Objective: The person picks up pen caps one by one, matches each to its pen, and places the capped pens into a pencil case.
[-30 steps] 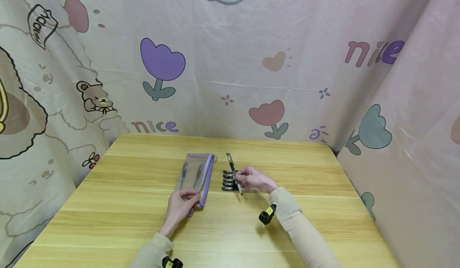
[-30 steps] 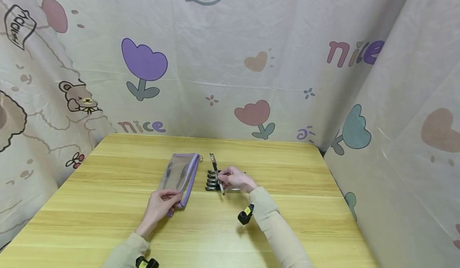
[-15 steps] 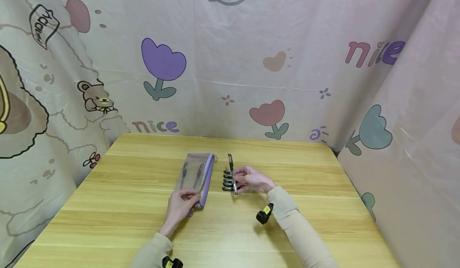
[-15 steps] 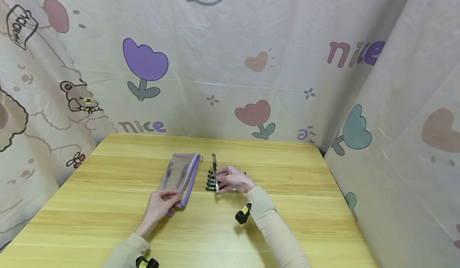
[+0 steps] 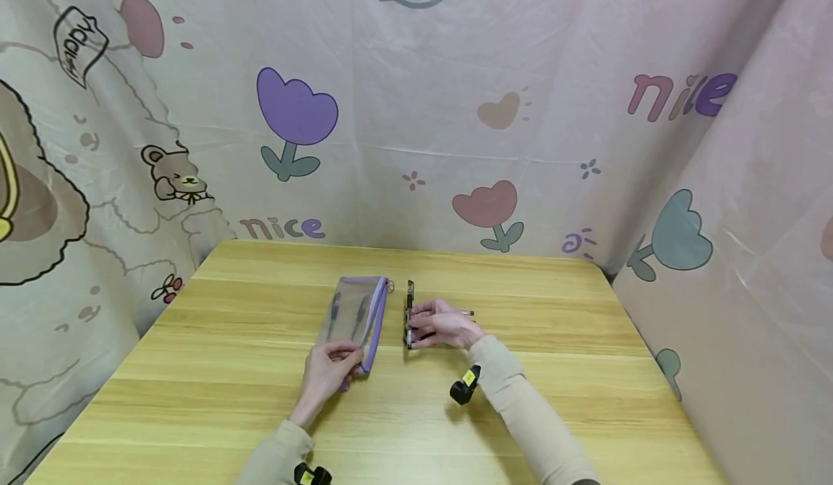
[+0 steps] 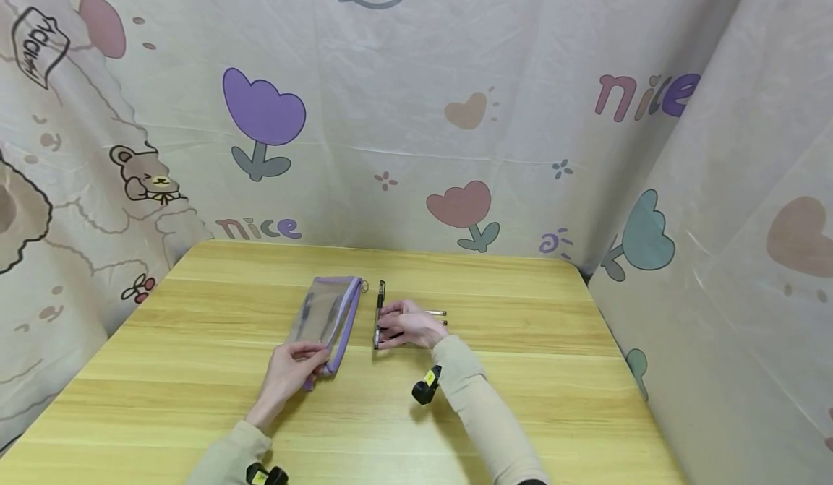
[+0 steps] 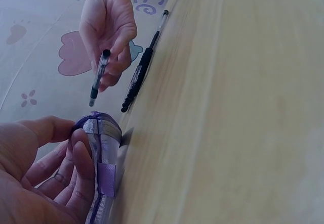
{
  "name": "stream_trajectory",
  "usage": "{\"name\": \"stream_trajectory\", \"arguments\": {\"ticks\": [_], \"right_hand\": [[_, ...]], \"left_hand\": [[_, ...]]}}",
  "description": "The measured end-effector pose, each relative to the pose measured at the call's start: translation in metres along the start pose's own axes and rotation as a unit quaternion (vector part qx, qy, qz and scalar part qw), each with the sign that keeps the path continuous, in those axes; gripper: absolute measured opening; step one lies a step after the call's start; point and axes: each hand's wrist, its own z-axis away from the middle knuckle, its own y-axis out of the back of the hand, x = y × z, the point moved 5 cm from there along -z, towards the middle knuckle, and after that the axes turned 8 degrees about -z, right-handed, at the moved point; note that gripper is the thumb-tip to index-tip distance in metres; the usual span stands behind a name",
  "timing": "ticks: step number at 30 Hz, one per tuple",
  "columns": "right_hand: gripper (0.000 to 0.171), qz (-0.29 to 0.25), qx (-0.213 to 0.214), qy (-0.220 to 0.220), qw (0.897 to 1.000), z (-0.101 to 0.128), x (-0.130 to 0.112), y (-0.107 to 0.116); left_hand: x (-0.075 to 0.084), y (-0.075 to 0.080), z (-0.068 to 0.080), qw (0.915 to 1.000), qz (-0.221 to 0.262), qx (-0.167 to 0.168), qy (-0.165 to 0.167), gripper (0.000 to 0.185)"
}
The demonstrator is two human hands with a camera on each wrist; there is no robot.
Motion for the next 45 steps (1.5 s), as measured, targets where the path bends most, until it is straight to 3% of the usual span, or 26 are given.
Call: {"name": "stream_trajectory", "arguments": {"ticks": [17,30,39,45], "right_hand": [[0.035,-0.014,-0.005,-0.015,1.000,-0.029,0.009,-0.030],[0.009,-0.001,0.060,-0.025,0.998,-0.050,0.016,-0.051],[0.011,0.036,0.103,0.004,0.994,-0.058,0.014,-0.056],[0.021,0.028,0.088,0.016,0.996,-0.055,0.015,-0.056]], "left_hand": [[0.001,-0.001,0.000,1.0000,0.003,0.004,0.000,0.019],[0.003,-0.004,-0.001,0.9999,0.009,0.004,0.002,0.022],[0.004,-0.003,0.000,0.9998,0.019,-0.005,0.000,0.025],[0.004,-0.003,-0.001,0.9997,0.022,-0.007,-0.001,0.024]]}}
